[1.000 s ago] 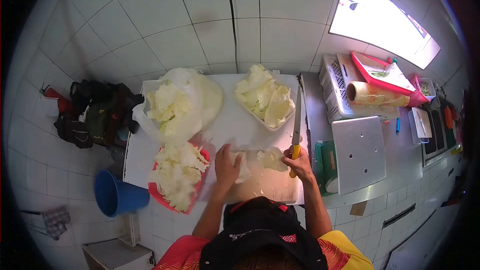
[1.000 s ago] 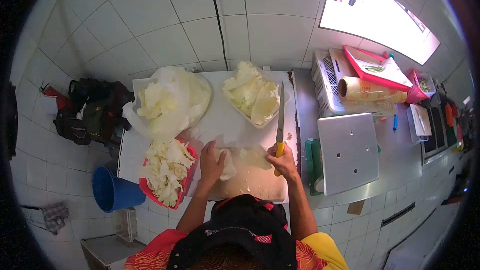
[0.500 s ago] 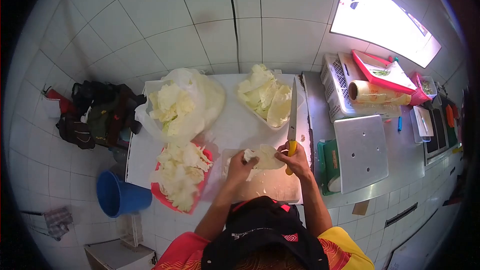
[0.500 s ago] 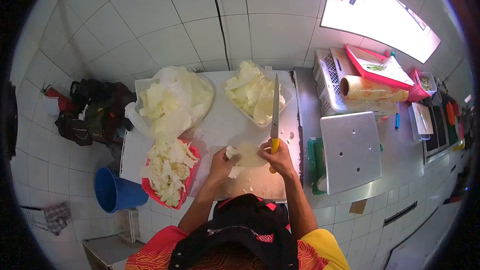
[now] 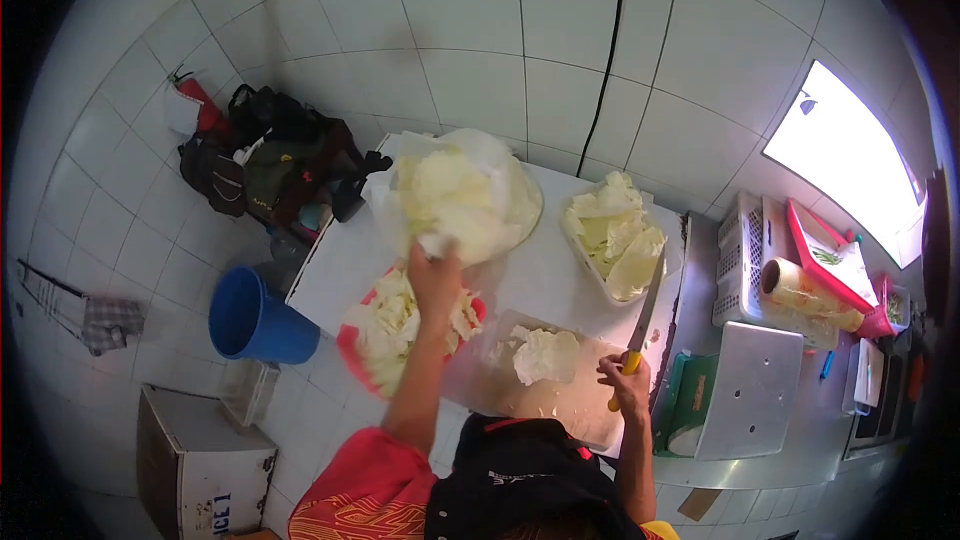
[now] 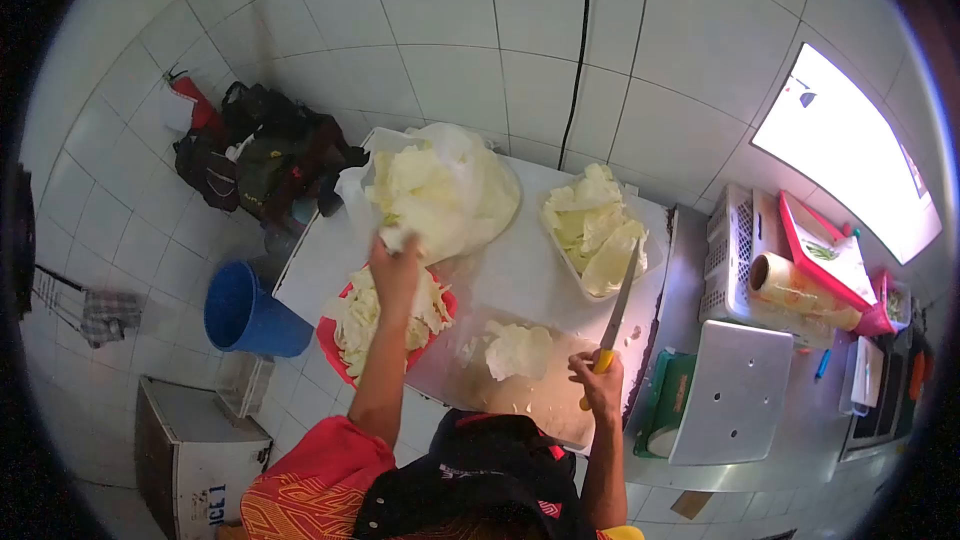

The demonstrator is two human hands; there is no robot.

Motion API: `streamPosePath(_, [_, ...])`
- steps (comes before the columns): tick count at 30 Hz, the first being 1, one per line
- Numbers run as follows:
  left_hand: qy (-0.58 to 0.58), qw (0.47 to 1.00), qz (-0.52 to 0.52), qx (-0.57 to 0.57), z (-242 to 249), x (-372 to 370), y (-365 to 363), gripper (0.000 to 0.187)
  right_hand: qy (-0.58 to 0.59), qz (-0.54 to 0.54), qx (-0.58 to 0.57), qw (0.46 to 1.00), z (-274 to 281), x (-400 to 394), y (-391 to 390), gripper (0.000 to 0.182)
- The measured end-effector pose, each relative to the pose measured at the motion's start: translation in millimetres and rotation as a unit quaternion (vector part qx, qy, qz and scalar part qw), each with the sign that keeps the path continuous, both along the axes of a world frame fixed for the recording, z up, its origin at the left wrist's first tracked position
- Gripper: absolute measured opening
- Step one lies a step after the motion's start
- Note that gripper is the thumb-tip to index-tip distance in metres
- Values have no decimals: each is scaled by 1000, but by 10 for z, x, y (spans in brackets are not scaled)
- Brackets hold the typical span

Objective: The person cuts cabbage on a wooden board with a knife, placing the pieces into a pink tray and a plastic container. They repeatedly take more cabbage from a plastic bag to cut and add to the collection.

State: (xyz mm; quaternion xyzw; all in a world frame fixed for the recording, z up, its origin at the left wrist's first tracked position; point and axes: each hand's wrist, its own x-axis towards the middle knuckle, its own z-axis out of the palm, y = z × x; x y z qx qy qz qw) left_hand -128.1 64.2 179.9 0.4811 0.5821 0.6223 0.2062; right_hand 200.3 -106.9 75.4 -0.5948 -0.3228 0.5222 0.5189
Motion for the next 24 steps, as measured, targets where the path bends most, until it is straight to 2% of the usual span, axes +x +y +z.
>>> streamPosePath(1, [38, 998, 55, 12, 54, -161, 203, 31, -7, 6, -16, 1000, -36, -19, -43, 30])
streamPosePath(2, [-3, 999, 41, 22, 248, -216, 314, 36, -6, 10, -29, 1000, -112, -32, -88, 29])
streamPosePath(4, [3, 998, 58, -11, -7, -491, 923, 47, -5, 13, -49, 999, -230, -85, -149, 27])
streamPosePath(7, [153, 973, 91, -147, 377, -327, 1101, 66, -21, 31, -72, 997, -352, -168, -160, 30])
streamPosePath(8, [198, 961, 67, -183, 413, -292, 1110, 66, -39, 43, -76, 995, -357, -197, -156, 36])
streamPosePath(11, [212, 955, -32, -205, 460, -324, 1174, 51, -39, 10, -72, 997, -458, -355, -138, 44])
streamPosePath(12, [238, 965, -49, -98, 233, -421, 1321, 41, -64, 11, -87, 994, -462, -408, -106, 45])
streamPosePath(14, [293, 947, -100, -82, 45, -522, 1484, 39, -115, 11, -123, 986, -415, -514, -26, 46])
streamPosePath(16, [332, 930, -139, -77, -5, -557, 1565, 37, -211, -6, -143, 967, -145, -637, 41, 42])
streamPosePath(17, [342, 924, -151, -81, 29, -536, 1520, 35, -203, -4, -151, 968, -157, -629, 23, 40])
streamPosePath(18, [359, 927, -112, 14, 109, -475, 1412, 31, -195, -2, -152, 969, -210, -606, 77, 38])
streamPosePath(19, [440, 888, -55, 120, 159, -484, 1370, 28, -188, 1, -150, 971, -287, -592, 122, 36])
streamPosePath(21, [368, 920, 43, 126, 312, -283, 960, 28, -186, -4, -101, 977, -585, -497, 129, 34])
streamPosePath(23, [257, 957, 5, 137, 314, 15, 456, 27, -169, 12, -69, 983, -612, -375, 145, 34])
streamPosePath(24, [245, 955, -79, 144, 42, 128, 244, 28, -154, 32, -66, 985, -444, -301, 172, 34])
